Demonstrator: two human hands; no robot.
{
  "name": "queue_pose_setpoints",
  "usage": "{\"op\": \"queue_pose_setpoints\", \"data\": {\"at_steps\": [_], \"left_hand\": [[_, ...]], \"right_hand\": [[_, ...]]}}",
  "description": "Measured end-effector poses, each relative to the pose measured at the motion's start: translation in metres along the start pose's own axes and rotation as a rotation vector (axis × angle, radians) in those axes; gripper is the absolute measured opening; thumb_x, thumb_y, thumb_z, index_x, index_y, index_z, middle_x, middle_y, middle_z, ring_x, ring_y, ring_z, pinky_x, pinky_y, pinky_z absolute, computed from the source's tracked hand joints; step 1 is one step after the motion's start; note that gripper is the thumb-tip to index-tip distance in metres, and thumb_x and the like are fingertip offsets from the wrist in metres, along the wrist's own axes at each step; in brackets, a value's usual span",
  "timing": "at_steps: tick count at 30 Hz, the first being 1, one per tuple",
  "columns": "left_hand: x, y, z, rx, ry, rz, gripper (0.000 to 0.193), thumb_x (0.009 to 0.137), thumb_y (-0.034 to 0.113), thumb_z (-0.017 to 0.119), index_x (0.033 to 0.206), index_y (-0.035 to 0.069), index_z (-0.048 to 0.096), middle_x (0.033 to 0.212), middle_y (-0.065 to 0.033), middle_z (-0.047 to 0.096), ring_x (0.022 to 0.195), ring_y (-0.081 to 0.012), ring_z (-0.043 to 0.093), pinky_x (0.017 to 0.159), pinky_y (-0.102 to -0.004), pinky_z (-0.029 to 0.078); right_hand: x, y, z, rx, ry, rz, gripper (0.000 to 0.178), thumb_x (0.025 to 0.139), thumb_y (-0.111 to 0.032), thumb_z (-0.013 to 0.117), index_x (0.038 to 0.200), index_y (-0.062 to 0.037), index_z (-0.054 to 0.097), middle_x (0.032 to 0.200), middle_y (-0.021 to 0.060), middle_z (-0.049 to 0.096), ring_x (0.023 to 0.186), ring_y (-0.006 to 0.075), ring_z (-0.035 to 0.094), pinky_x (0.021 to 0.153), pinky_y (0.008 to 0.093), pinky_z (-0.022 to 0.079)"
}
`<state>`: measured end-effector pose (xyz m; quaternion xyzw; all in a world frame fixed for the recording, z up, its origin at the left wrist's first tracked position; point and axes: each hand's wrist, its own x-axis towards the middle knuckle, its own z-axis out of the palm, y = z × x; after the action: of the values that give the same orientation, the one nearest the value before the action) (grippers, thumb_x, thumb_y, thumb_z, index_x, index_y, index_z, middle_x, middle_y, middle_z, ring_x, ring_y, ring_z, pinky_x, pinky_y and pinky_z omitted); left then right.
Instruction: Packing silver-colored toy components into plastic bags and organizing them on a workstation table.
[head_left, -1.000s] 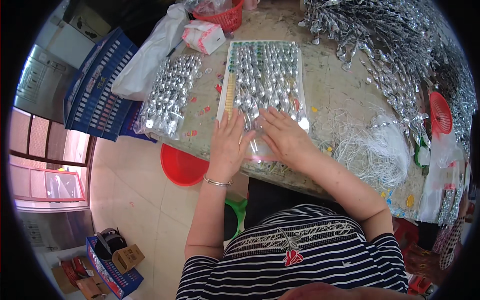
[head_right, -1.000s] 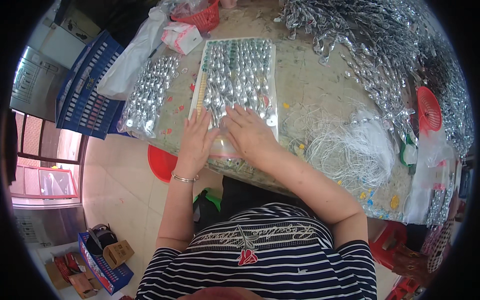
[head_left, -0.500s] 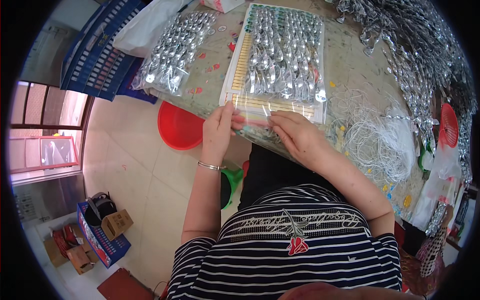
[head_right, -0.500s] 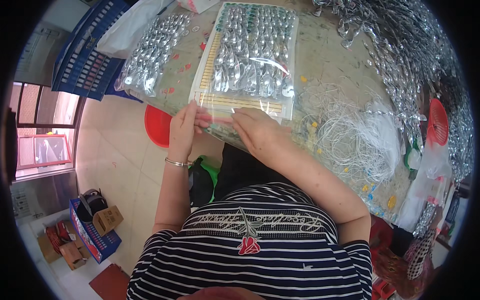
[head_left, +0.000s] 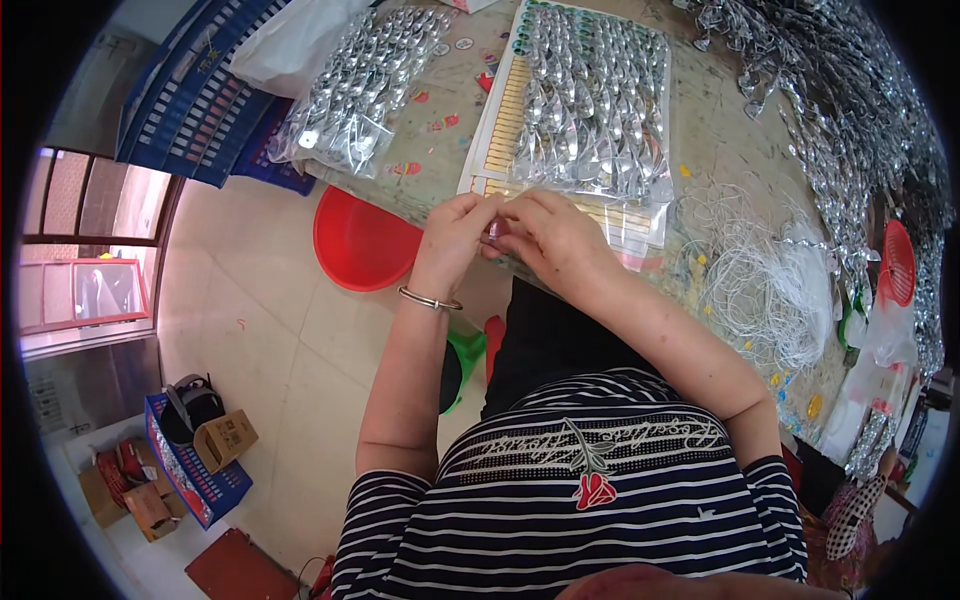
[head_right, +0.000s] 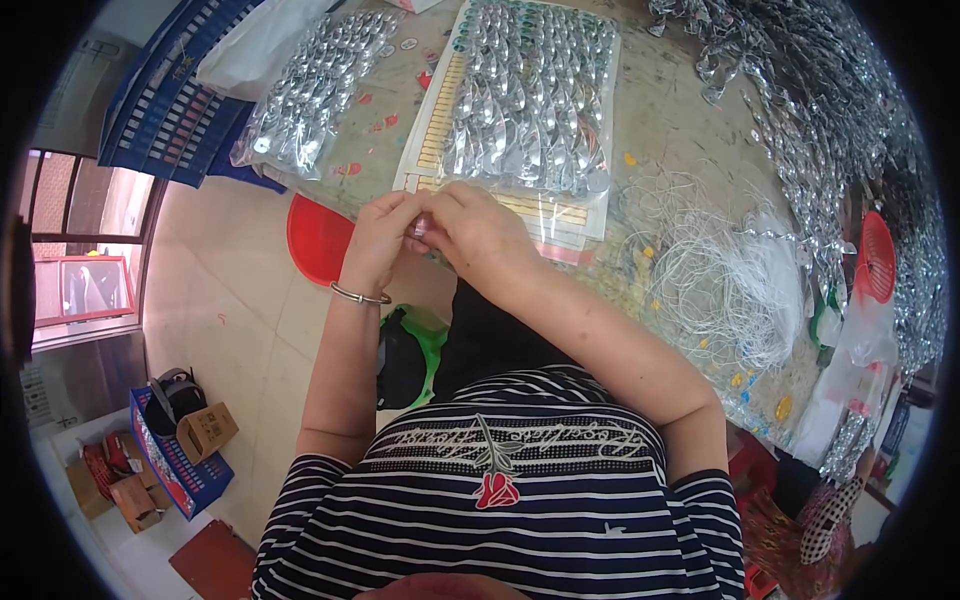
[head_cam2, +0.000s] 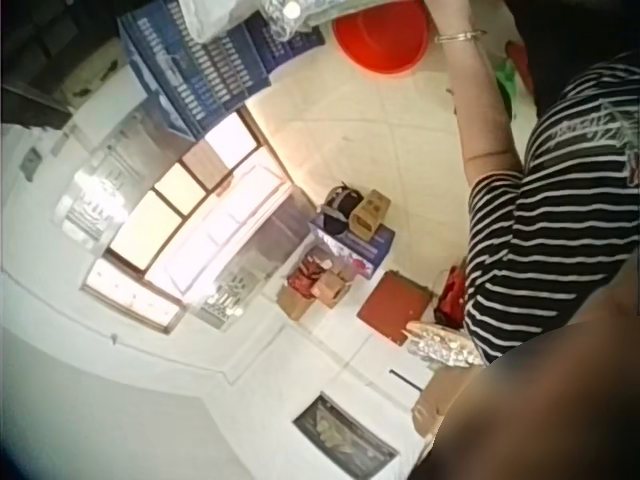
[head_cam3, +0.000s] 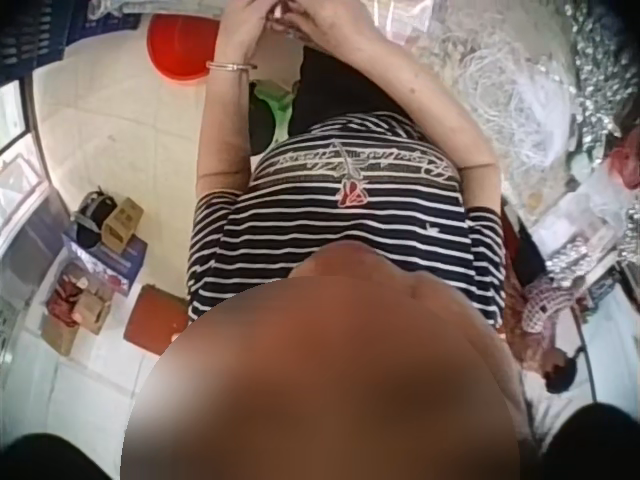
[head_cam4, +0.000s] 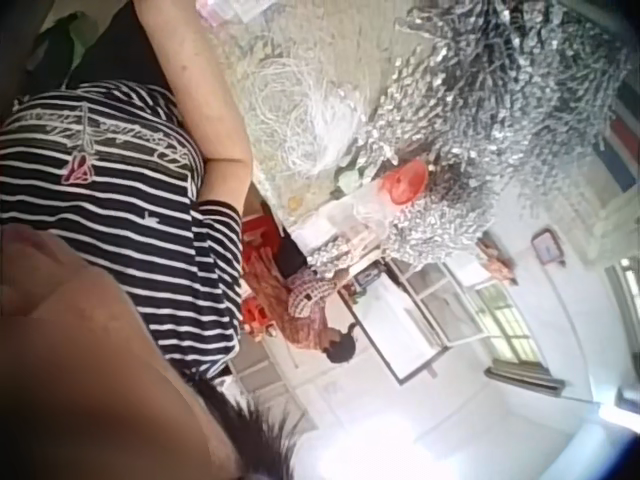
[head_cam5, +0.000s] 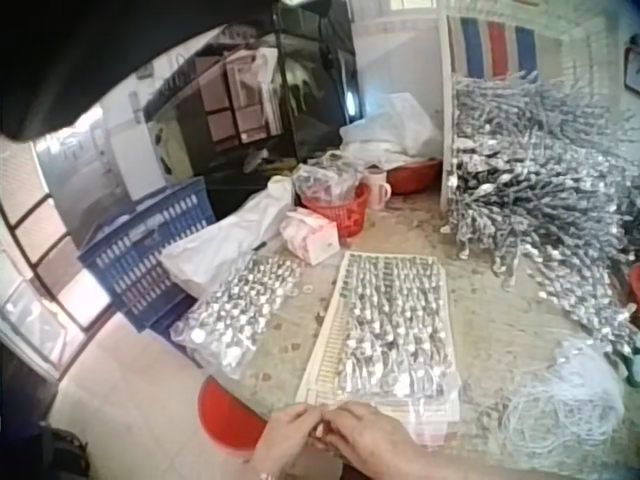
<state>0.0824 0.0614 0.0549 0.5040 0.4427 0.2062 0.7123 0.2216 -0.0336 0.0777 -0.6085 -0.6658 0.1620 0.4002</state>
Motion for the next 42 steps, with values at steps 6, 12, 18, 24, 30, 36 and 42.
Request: {"op": "queue_pose_setpoints", "data": {"at_steps": [6, 12, 18, 24, 30, 36, 42], "left_hand": [[0.000, 0.007, -0.003, 0.015, -0.043, -0.074, 0.029, 0.090, 0.026, 0.060, 0.085, -0.002, 0.066, 0.077, -0.0060, 0.065, 0.061, -0.0122, 0.064, 0.055, -0.0200, 0.050], [0.001, 0.008, 0.000, 0.076, -0.050, -0.069, 0.028, 0.092, 0.025, 0.056, 0.082, 0.000, 0.065, 0.071, -0.0067, 0.065, 0.059, -0.0131, 0.064, 0.054, -0.0216, 0.051], [-0.002, 0.007, 0.001, 0.083, -0.057, -0.018, 0.029, 0.092, 0.027, 0.059, 0.079, 0.001, 0.064, 0.069, -0.0049, 0.064, 0.058, -0.0103, 0.060, 0.054, -0.0210, 0.048], [-0.002, 0.002, 0.002, 0.024, -0.022, -0.001, 0.028, 0.092, 0.028, 0.062, 0.077, 0.004, 0.063, 0.068, -0.0044, 0.064, 0.059, -0.0093, 0.060, 0.054, -0.0207, 0.047], [-0.006, -0.006, -0.005, 0.015, 0.032, 0.050, 0.028, 0.092, 0.028, 0.061, 0.074, 0.006, 0.059, 0.067, -0.0060, 0.064, 0.060, -0.0117, 0.063, 0.052, -0.0202, 0.046], [-0.007, -0.002, -0.001, -0.012, 0.027, 0.077, 0.030, 0.092, 0.029, 0.061, 0.074, 0.006, 0.059, 0.066, -0.0061, 0.064, 0.059, -0.0115, 0.062, 0.050, -0.0197, 0.045], [-0.011, -0.009, -0.005, 0.016, 0.063, 0.085, 0.030, 0.093, 0.031, 0.061, 0.077, 0.005, 0.060, 0.068, -0.0067, 0.065, 0.058, -0.0111, 0.062, 0.049, -0.0198, 0.044]], "right_hand": [[0.003, 0.006, 0.006, -0.052, -0.034, 0.028, 0.021, 0.080, -0.010, 0.068, 0.100, -0.0090, 0.060, 0.093, 0.0081, 0.060, 0.083, 0.0295, 0.062, 0.068, 0.0380, 0.051], [0.005, 0.007, 0.005, -0.156, -0.067, -0.011, 0.014, 0.080, -0.010, 0.067, 0.093, -0.0092, 0.062, 0.092, 0.0074, 0.060, 0.081, 0.0300, 0.063, 0.067, 0.0384, 0.051], [0.003, 0.000, 0.001, -0.047, -0.092, 0.045, 0.009, 0.080, -0.007, 0.066, 0.085, -0.0061, 0.058, 0.087, 0.0103, 0.058, 0.080, 0.0315, 0.061, 0.066, 0.0382, 0.050], [-0.011, -0.006, -0.014, 0.200, -0.141, 0.089, 0.012, 0.084, -0.007, 0.066, 0.082, -0.0030, 0.055, 0.084, 0.0082, 0.055, 0.068, 0.0209, 0.059, 0.058, 0.0307, 0.045], [-0.049, -0.066, -0.109, 0.659, -0.175, 0.452, 0.012, 0.087, -0.007, 0.064, 0.080, -0.0038, 0.055, 0.081, 0.0039, 0.051, 0.058, 0.0077, 0.050, 0.051, 0.0207, 0.039], [-0.163, -0.068, -0.213, 0.600, 0.453, 0.138, 0.018, 0.086, -0.019, 0.066, 0.082, -0.0060, 0.055, 0.088, 0.0060, 0.051, 0.079, 0.0182, 0.051, 0.069, 0.0308, 0.038], [-0.245, -0.085, -0.264, 0.676, 0.850, 0.066, 0.034, 0.090, -0.021, 0.064, 0.113, -0.0032, 0.048, 0.093, 0.0031, 0.054, 0.073, 0.0126, 0.052, 0.074, 0.0340, 0.047]]}}
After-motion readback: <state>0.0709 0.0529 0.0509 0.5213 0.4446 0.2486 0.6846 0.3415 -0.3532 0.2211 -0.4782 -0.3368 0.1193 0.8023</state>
